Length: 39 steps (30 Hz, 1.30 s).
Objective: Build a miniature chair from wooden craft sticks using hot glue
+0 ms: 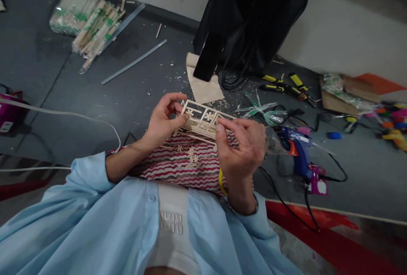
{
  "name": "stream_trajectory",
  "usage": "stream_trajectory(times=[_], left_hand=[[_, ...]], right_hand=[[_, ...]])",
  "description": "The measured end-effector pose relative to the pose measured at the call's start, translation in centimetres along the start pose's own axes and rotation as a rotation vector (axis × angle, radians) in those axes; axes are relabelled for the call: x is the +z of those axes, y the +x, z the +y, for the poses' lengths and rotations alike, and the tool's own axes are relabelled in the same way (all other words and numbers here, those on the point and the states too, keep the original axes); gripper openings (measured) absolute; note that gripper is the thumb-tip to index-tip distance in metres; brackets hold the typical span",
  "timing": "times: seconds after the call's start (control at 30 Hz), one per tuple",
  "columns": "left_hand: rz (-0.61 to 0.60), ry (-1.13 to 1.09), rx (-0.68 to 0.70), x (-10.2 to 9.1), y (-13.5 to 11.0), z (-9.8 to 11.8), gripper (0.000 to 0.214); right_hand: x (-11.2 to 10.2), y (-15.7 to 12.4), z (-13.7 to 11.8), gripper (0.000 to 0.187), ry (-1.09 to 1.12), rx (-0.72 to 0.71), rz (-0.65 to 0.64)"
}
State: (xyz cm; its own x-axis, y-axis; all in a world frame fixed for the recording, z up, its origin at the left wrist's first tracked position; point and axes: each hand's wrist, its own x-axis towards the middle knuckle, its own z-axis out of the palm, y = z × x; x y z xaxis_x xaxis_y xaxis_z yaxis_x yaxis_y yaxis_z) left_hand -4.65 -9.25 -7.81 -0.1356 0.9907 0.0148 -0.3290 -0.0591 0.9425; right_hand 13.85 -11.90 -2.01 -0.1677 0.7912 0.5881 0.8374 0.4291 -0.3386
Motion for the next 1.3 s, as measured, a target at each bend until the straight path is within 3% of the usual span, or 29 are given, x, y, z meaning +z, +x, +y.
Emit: stream_trajectory(times=[0.6,1.03,1.3], left_hand=[[0.0,-0.039,0.047,0.1,0.2,-0.2,0.051],[-0.006,-0.052,0.04,0.2,0.1,-0.2,0.053],[-0.009,-0.029,0.022,0.3,0.0,0.2,0.052]], right_hand=[[-0.6,-2.8,1.0,0.014,0.004,0.064,-0.033],[1.3,-0.8,-0.7,0.017,0.01,-0.067,-0.142],[1.3,-0.8,-1.2,0.017,-0.005,-0.049,-0.161]])
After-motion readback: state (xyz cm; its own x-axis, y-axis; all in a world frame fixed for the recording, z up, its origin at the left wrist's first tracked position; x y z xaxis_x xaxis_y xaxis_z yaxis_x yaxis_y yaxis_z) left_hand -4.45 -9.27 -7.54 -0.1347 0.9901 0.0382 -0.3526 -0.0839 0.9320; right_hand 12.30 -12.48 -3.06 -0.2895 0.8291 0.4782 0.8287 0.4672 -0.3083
